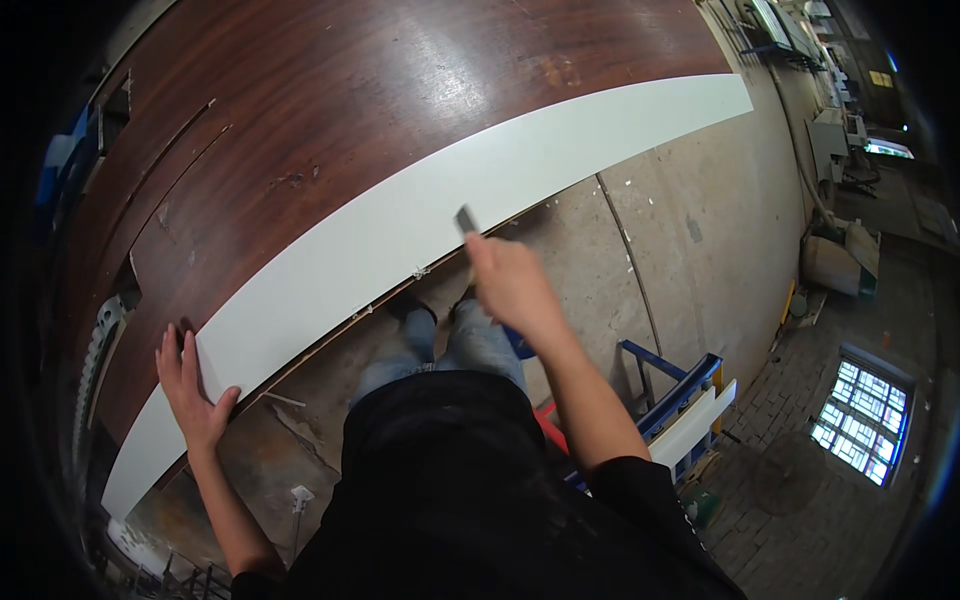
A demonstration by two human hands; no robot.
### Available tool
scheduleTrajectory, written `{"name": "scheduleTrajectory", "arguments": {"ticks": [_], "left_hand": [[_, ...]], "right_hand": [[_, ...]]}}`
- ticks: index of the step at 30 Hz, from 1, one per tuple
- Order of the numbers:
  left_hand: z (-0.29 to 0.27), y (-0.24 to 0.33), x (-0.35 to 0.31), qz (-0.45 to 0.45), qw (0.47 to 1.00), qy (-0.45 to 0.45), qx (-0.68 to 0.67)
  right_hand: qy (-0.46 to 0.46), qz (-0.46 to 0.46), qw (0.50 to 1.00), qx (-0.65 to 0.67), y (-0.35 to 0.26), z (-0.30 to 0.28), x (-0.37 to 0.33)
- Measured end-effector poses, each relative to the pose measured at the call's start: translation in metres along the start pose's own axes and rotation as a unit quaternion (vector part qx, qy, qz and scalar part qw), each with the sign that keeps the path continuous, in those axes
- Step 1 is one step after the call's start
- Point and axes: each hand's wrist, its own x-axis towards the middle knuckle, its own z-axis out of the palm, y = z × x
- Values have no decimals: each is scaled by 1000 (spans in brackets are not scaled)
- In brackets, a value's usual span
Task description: Trimming the excess material from the edge of a wooden board using a utility knife.
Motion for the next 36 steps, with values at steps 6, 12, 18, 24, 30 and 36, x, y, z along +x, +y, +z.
{"name": "scheduleTrajectory", "arguments": {"ticks": [6, 12, 18, 24, 30, 36], "left_hand": [[3, -15, -6, 4, 1000, -11, 12], [-1, -15, -10, 2, 1000, -5, 19], [-3, -15, -14, -1, 1000, -1, 30], [3, -10, -9, -2, 1000, 11, 23], [1, -13, -11, -3, 1000, 19, 17], [1, -18, -15, -2, 1000, 11, 1]], "right_hand": [[125, -280, 931, -196, 15, 54, -12], [44, -35, 996, -75, -3, 16, 0], [-26, -15, 999, -41, -19, 56, -31], [57, -102, 990, -74, -4, 97, -42], [17, 27, 999, 21, -18, 61, -36], [-47, 15, 999, -14, -33, 101, -59]]}}
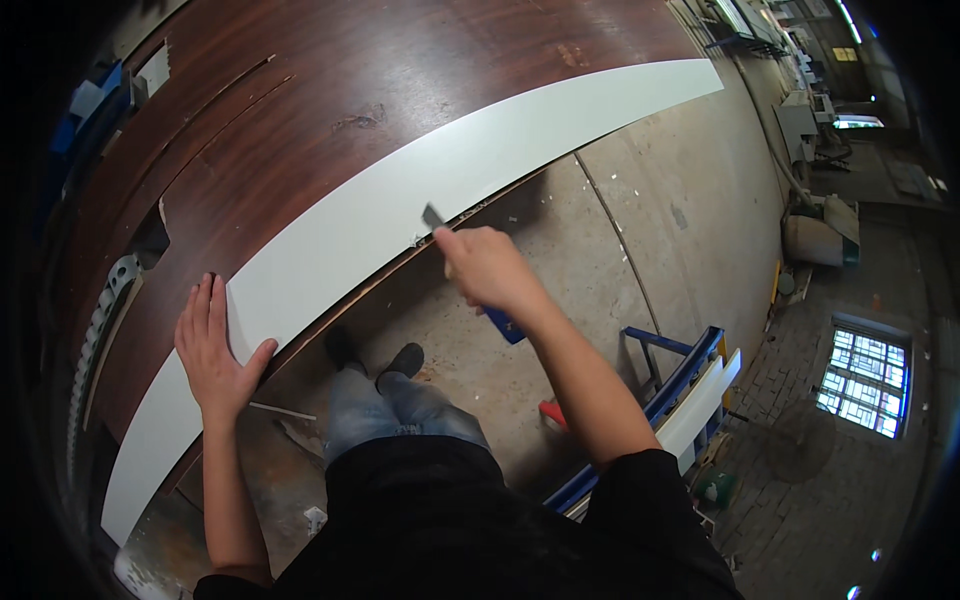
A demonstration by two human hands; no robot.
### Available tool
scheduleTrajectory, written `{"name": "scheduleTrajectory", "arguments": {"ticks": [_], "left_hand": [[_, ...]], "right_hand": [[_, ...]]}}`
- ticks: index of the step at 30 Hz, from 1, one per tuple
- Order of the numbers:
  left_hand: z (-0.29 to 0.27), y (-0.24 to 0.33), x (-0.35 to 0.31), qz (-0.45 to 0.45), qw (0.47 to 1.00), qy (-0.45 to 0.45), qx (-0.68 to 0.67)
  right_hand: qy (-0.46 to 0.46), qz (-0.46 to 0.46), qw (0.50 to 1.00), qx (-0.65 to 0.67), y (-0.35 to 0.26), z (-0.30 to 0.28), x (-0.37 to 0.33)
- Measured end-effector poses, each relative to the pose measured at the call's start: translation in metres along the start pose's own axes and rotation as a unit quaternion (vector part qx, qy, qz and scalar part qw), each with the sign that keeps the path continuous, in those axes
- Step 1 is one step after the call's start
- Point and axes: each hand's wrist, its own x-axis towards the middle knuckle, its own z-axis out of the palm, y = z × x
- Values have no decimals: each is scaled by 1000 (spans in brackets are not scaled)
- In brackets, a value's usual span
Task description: Trimming the excess material from the edge of a wooden board using a utility knife.
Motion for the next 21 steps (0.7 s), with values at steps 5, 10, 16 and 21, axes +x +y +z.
{"name": "scheduleTrajectory", "arguments": {"ticks": [5, 10, 16, 21], "left_hand": [[0, 3, 2, -2, 1000, -7, -15], [-2, -1, -2, 6, 1000, -13, -26], [-1, -1, -2, 8, 999, -18, -25], [-2, -4, -2, 6, 999, -21, -28]], "right_hand": [[59, -8, 998, -4, 1, 15, -4], [70, 23, 996, 49, 1, 20, -9], [29, 30, 999, -30, -16, 42, -17], [93, 49, 992, 75, -6, 25, -2]]}}
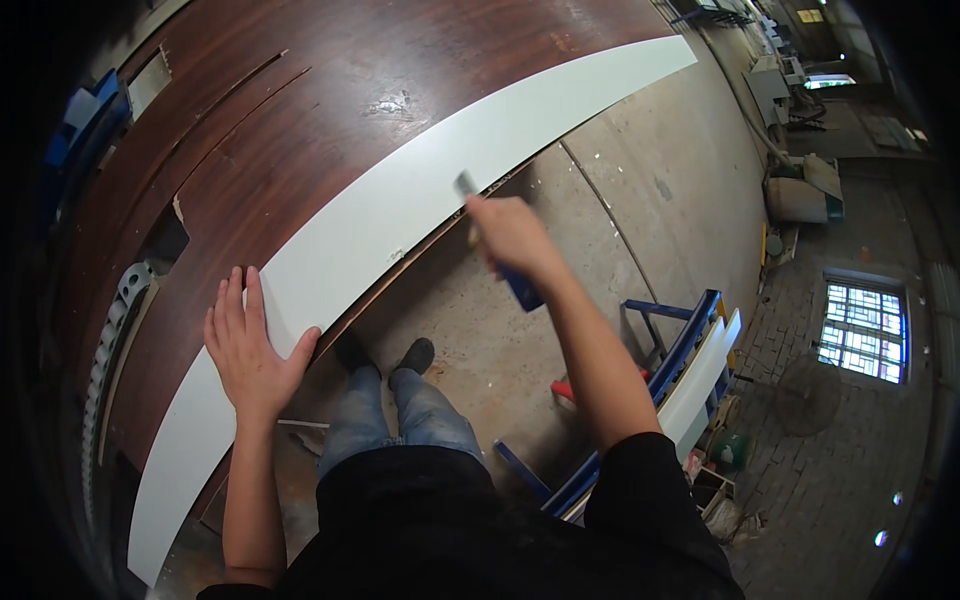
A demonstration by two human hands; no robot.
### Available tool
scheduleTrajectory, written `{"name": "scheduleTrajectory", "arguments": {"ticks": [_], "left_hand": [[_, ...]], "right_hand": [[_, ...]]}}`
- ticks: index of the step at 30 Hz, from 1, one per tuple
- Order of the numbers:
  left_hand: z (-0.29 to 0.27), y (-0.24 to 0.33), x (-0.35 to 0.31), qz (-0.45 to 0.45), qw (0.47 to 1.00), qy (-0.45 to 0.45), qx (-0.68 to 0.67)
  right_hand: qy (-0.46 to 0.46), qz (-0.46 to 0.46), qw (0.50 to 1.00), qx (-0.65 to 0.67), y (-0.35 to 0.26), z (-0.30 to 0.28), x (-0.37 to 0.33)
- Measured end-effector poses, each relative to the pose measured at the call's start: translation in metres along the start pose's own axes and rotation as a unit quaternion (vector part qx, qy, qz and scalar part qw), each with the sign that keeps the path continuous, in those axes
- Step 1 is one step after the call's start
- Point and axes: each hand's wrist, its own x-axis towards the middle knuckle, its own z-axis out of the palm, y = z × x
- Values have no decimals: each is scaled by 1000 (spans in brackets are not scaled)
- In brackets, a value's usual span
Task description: Trimming the excess material from the edge of a wooden board using a utility knife.
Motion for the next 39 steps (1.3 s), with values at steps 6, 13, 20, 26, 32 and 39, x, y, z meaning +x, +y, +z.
{"name": "scheduleTrajectory", "arguments": {"ticks": [6, 13, 20, 26, 32, 39], "left_hand": [[0, -2, -1, 0, 1000, -4, -11], [-5, 1, 0, 12, 1000, -7, -18], [-2, -3, -1, 5, 1000, -5, -16], [-1, 0, 1, 7, 1000, -9, -8], [-2, 2, 1, 10, 1000, -9, -2], [-1, 4, 2, 6, 1000, -14, 9]], "right_hand": [[-82, -56, 992, -75, -12, 55, -36], [62, -25, 997, -46, 4, -17, 9], [5, -36, 998, -43, -7, 16, -5], [-9, -62, 995, -72, -5, 20, -10], [68, -20, 997, -28, -2, -40, 23], [-11, -39, 996, -73, 3, -23, 7]]}}
